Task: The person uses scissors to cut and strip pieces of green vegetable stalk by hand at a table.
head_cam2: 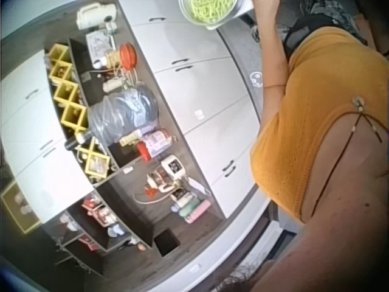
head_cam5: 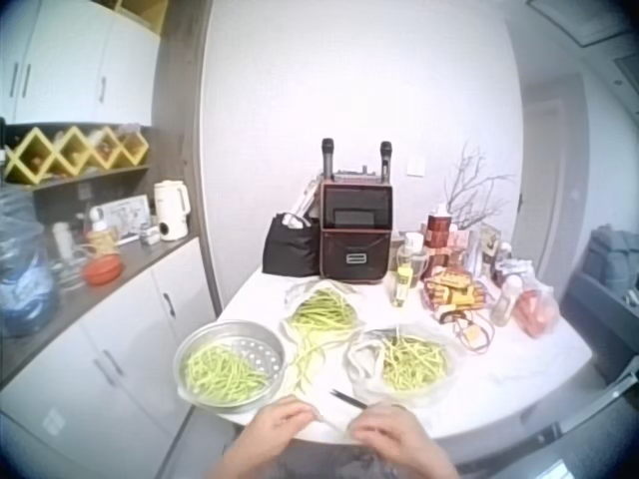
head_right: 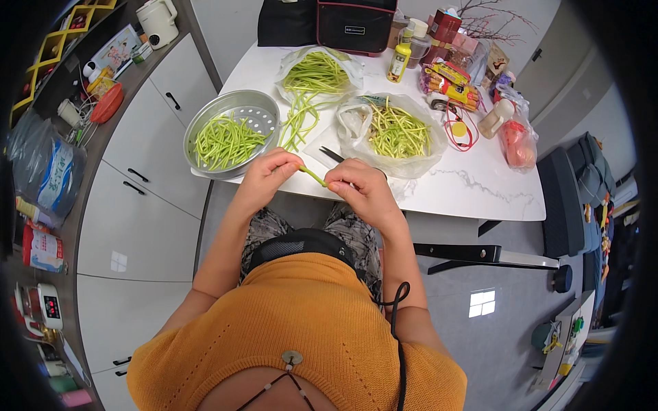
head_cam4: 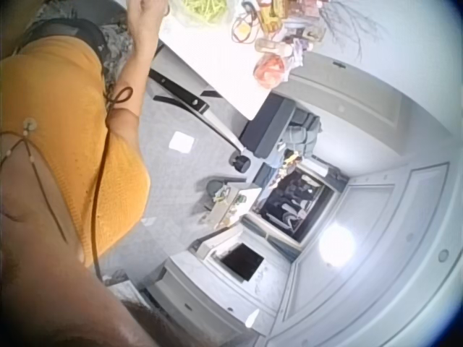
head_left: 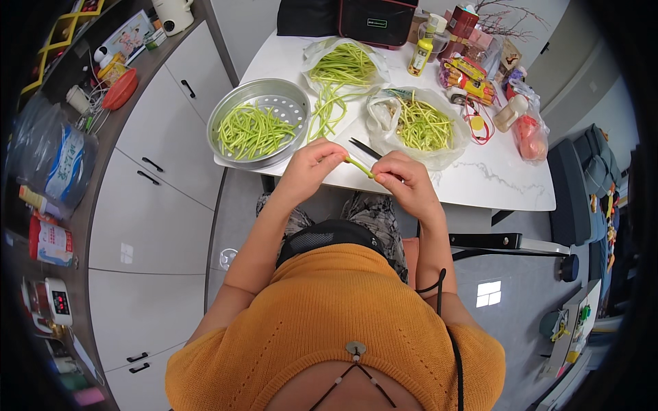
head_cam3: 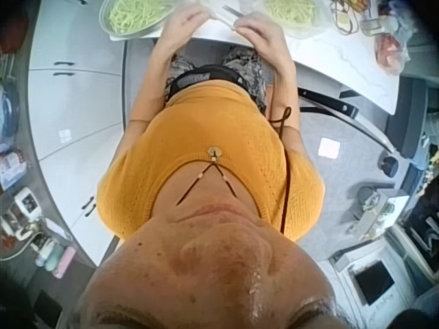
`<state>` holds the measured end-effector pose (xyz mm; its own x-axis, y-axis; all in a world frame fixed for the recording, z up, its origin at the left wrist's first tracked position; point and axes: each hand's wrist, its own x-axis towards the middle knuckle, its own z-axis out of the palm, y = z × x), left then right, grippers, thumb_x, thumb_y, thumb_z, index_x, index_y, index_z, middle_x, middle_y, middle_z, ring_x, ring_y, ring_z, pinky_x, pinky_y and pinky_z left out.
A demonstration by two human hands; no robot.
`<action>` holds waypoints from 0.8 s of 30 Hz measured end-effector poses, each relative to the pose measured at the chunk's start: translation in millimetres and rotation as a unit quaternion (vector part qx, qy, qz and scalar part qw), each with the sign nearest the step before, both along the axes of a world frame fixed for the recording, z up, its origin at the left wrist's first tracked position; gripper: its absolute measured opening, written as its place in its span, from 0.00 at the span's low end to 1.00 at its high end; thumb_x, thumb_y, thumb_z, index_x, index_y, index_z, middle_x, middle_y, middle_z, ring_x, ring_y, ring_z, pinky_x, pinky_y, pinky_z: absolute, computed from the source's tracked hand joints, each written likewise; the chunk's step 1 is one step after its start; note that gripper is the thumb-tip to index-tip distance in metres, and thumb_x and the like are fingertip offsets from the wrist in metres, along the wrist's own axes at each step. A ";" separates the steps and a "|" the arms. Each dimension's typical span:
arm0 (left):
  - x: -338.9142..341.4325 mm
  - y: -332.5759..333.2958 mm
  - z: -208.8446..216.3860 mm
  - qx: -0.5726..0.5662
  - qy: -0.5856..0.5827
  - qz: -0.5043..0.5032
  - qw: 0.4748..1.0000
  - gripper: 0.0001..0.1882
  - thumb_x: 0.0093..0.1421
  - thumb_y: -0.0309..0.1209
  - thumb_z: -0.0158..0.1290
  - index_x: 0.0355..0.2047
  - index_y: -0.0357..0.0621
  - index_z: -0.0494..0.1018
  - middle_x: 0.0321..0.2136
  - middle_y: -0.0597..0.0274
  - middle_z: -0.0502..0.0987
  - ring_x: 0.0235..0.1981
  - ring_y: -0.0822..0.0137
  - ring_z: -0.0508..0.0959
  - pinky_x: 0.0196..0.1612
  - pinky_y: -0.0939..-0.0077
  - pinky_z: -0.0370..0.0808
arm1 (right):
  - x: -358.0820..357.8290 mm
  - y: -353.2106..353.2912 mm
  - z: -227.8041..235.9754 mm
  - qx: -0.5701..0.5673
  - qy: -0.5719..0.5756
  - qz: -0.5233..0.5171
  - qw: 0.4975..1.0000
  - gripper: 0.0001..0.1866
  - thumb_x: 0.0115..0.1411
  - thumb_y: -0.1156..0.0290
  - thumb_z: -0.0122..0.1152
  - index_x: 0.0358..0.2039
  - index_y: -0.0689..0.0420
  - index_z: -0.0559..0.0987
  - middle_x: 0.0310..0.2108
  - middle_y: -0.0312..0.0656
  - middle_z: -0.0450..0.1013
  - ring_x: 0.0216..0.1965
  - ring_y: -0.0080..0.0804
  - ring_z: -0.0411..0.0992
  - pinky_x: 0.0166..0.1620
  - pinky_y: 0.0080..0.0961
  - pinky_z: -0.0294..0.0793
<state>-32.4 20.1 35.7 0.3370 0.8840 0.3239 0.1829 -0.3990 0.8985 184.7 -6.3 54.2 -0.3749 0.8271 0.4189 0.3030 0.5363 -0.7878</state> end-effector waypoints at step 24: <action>26.5 -9.2 -33.9 -0.200 -0.184 -0.042 0.961 0.07 0.61 0.28 0.46 0.36 0.37 0.69 0.28 0.61 0.75 0.29 0.75 0.74 0.36 0.83 0.71 | -15.4 2.3 -18.1 -0.034 0.078 -0.170 0.982 0.04 0.49 0.75 0.62 0.25 0.60 0.78 0.18 0.31 0.70 0.16 0.14 0.58 0.20 0.13 0.57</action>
<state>-5.9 10.9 1.8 0.3399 0.9375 0.0742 -0.1950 -0.0069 0.9808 169.3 -4.0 36.1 -0.0087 0.9215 0.3882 0.3278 0.3694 -0.8696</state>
